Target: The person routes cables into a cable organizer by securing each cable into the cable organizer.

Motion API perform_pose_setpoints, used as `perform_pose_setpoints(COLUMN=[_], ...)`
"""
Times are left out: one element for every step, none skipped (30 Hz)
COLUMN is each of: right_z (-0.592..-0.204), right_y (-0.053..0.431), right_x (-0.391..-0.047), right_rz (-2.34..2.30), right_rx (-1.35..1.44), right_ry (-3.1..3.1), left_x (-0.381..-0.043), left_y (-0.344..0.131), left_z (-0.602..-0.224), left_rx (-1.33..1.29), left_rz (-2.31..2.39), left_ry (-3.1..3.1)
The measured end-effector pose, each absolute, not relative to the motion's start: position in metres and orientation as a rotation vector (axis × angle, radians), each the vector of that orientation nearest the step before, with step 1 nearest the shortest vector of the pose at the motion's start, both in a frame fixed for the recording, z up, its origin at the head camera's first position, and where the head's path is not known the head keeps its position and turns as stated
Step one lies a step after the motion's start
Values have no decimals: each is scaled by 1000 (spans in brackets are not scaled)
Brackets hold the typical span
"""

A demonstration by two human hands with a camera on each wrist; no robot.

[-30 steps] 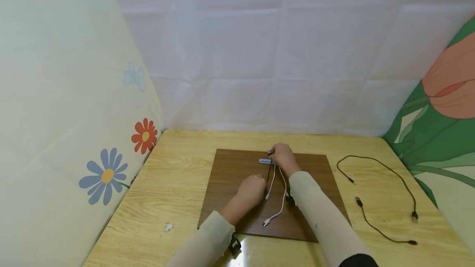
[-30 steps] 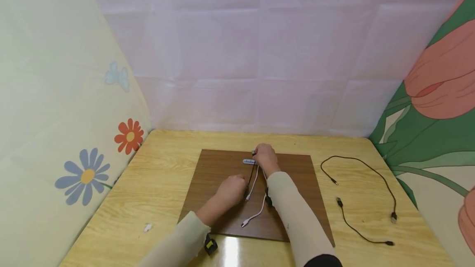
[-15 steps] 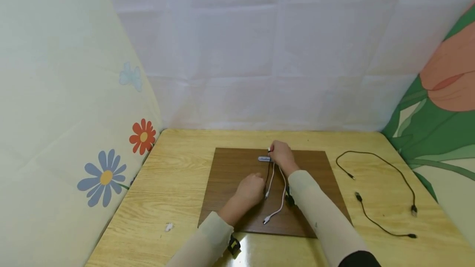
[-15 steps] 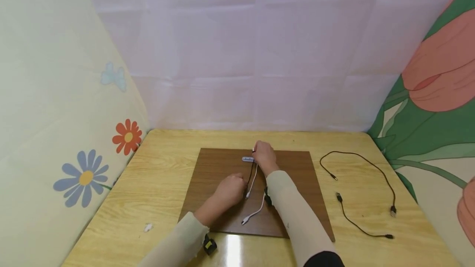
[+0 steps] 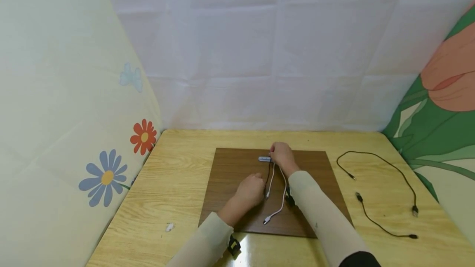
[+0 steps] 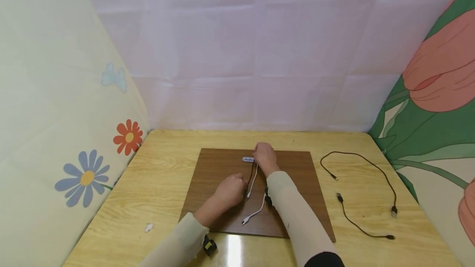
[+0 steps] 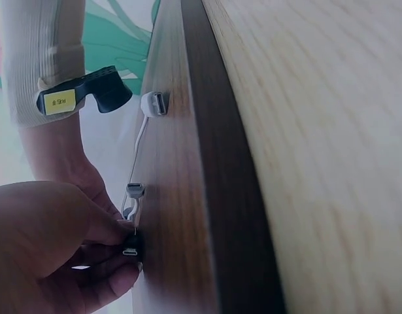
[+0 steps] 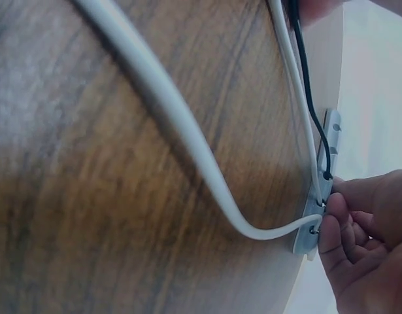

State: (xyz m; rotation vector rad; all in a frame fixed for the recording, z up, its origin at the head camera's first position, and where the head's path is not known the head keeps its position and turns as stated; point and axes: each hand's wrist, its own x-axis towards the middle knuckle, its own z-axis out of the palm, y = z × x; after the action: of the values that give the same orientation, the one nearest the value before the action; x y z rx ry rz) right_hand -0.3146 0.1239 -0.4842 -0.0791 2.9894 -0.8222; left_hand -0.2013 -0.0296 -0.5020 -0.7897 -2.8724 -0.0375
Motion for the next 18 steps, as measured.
perform_pose_setpoints(right_z=[-484, -484, -484, -483, -483, -484, -484, -484, -484, -484, -484, -484, -484, -483, -482, -482, -481, -480], right_y=[124, 124, 124, 124, 125, 125, 125, 125, 126, 126, 126, 126, 127, 127, 128, 129, 130, 131], right_x=[-314, -314, -314, -313, -313, -312, -312, -311, -311, -311, -310, -310, -310, -309, -309, -309, -308, -308], right_rz=[-824, -828, -838, -851, -858, -868, -882, -896, -911, -921, -932, -947, -959, -972, -987, -1011, -1028, -1043], right_rx=[-78, -75, -68, -58, -55, -51, -46, -41, -37, -35, -35, -35, -37, -41, -48, -53, -55, -59], right_ry=[2986, 2983, 2978, 2974, 2974, 2972, 2971, 2970, 2969, 2968, 2969, 2968, 2969, 2970, 2975, 2971, 2974, 2976], left_x=[-201, -202, -202, -202, -203, -203, -203, -203, -203, -203, -203, -203, -203, -202, -202, -202, -201, -200], left_y=[-30, -30, -31, -31, -31, -31, -32, -32, -32, -32, -33, -33, -33, -34, -34, -35, -36, -37], left_z=[-502, -502, -502, -502, -502, -502, -503, -503, -503, -502, -502, -502, -502, -502, -501, -502, -502, -501], left_rx=[-796, -801, -805, -810, -813, -816, -817, -818, -819, -820, -821, -823, -827, -828, -830, -831, -834, -832], left_rz=[-40, -46, -57, -69, -81, -96, -111, -127, -143, -157, -167, -179, -188, -195, -201, -202, -205, -210], left_ry=[-2877, -2883, -2892, -2903, -2913, -2923, -2931, -2939, -2944, -2945, -2945, -2945, -2941, -2940, -2938, -2936, -2935, -2934])
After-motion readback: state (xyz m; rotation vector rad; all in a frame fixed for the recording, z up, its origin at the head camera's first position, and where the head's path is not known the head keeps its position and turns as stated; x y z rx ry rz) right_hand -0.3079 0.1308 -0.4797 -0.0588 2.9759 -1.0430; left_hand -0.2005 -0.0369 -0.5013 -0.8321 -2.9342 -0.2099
